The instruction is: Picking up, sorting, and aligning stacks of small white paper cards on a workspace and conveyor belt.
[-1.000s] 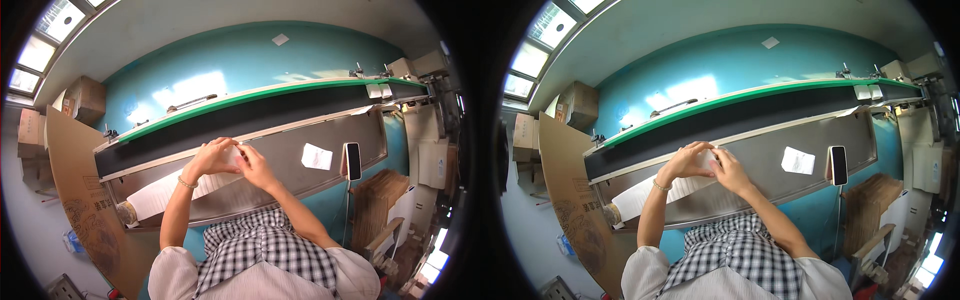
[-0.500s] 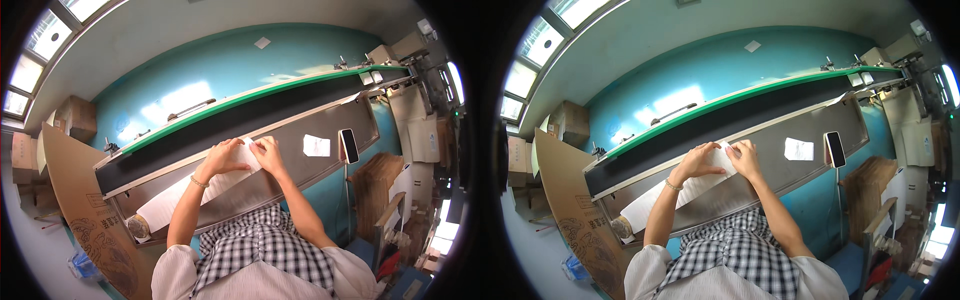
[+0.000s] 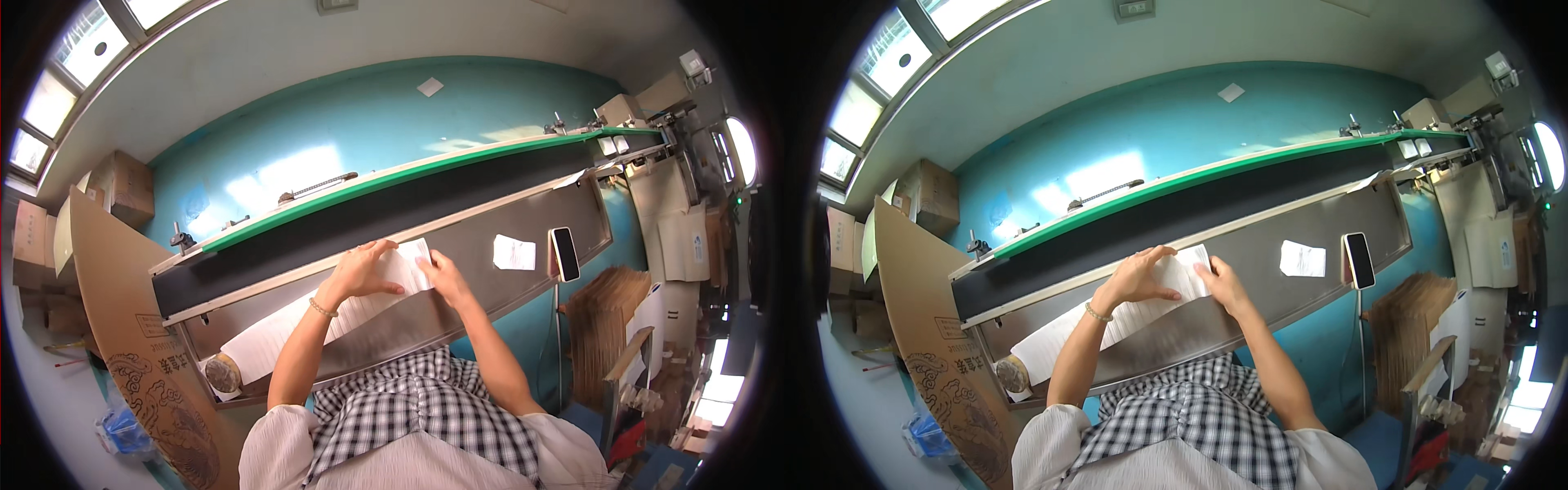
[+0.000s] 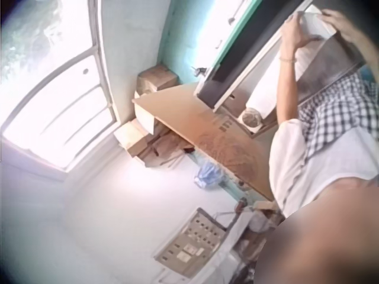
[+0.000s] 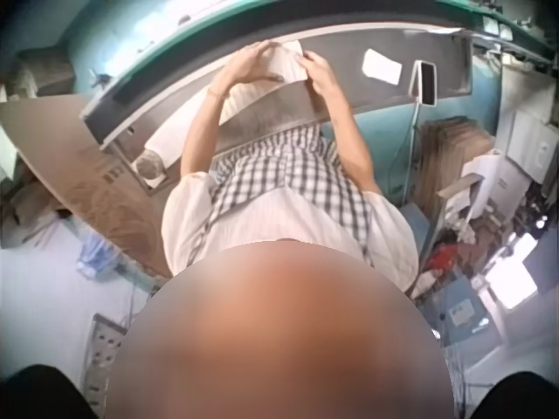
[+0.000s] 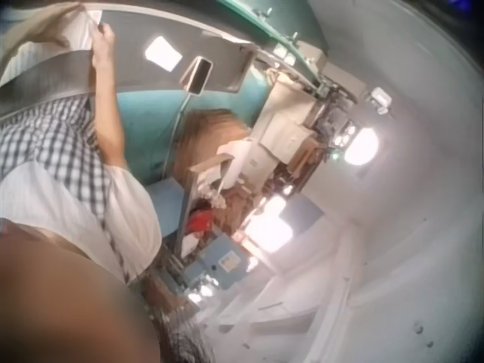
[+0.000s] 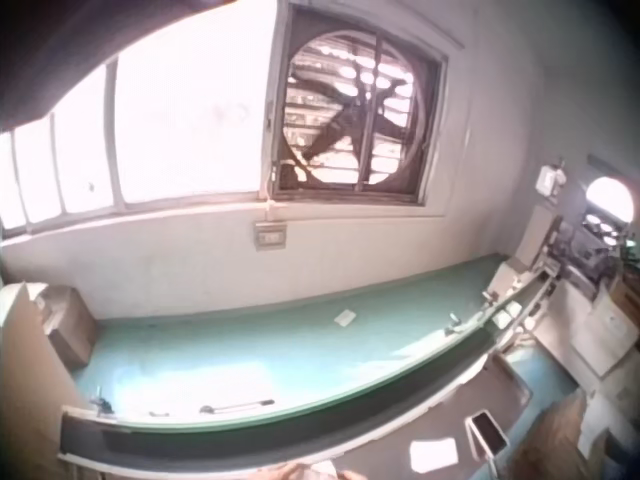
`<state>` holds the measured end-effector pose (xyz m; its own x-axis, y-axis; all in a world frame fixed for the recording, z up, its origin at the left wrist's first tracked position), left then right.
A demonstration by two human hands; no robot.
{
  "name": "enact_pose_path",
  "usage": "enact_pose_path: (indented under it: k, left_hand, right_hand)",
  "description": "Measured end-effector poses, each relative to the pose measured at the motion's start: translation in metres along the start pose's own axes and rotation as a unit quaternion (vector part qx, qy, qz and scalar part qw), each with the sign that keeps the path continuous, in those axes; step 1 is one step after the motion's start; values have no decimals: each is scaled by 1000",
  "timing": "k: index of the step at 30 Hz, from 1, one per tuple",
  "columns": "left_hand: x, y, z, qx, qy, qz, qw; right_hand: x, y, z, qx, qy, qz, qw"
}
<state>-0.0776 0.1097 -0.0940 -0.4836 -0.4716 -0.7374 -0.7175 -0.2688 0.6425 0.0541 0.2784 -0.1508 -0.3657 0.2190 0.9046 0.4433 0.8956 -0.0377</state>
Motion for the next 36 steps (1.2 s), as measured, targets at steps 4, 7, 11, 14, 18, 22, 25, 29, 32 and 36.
enact_pose_path:
  k: [4, 7, 11, 14, 18, 22, 25, 29, 32, 36]
  left_hand:
    - [-1, -1, -3, 6, 7, -13, 1000]
    - [-3, 0, -4, 3, 7, -17, 1000]
    - [4, 0, -2, -8, -28, -10, 1000]
    - [-6, 10, -13, -35, -30, 56, 997]
    - [7, 10, -18, -17, 22, 8, 1000]
    - [18, 3, -22, -34, 2, 1, 999]
    - [13, 3, -26, -27, 25, 12, 999]
    - [17, 2, -24, -58, -10, 0, 998]
    - [11, 7, -23, -43, 9, -6, 999]
    - [19, 4, -22, -37, 18, -3, 999]
  right_hand:
    - [9, 14, 30, 41, 90, -146, 984]
    - [24, 21, 70, -39, -11, 229, 972]
    - [18, -19, 16, -4, 168, -135, 976]
    - [22, -43, -7, -2, 203, -197, 959]
    - [-2, -34, 2, 10, -13, 88, 996]
    - [1, -19, 0, 71, 130, -217, 965]
    - [22, -13, 19, 32, 176, -284, 942]
    - [57, -35, -2, 24, 233, -418, 878]
    - [46, -43, -4, 62, 197, -418, 884]
    - [45, -41, -13, 11, 166, -482, 860]
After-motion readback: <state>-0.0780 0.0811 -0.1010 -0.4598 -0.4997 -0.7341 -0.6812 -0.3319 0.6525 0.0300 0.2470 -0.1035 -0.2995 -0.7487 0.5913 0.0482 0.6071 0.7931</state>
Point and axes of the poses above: each hand's wrist, its own z-axis towards the middle knuckle, its own y-axis out of the back of the hand, x = y × z, the point moved 3 cm from there along z, towards the middle knuckle, and after that the axes turned 4 degrees about y, right-handed, at the moved point
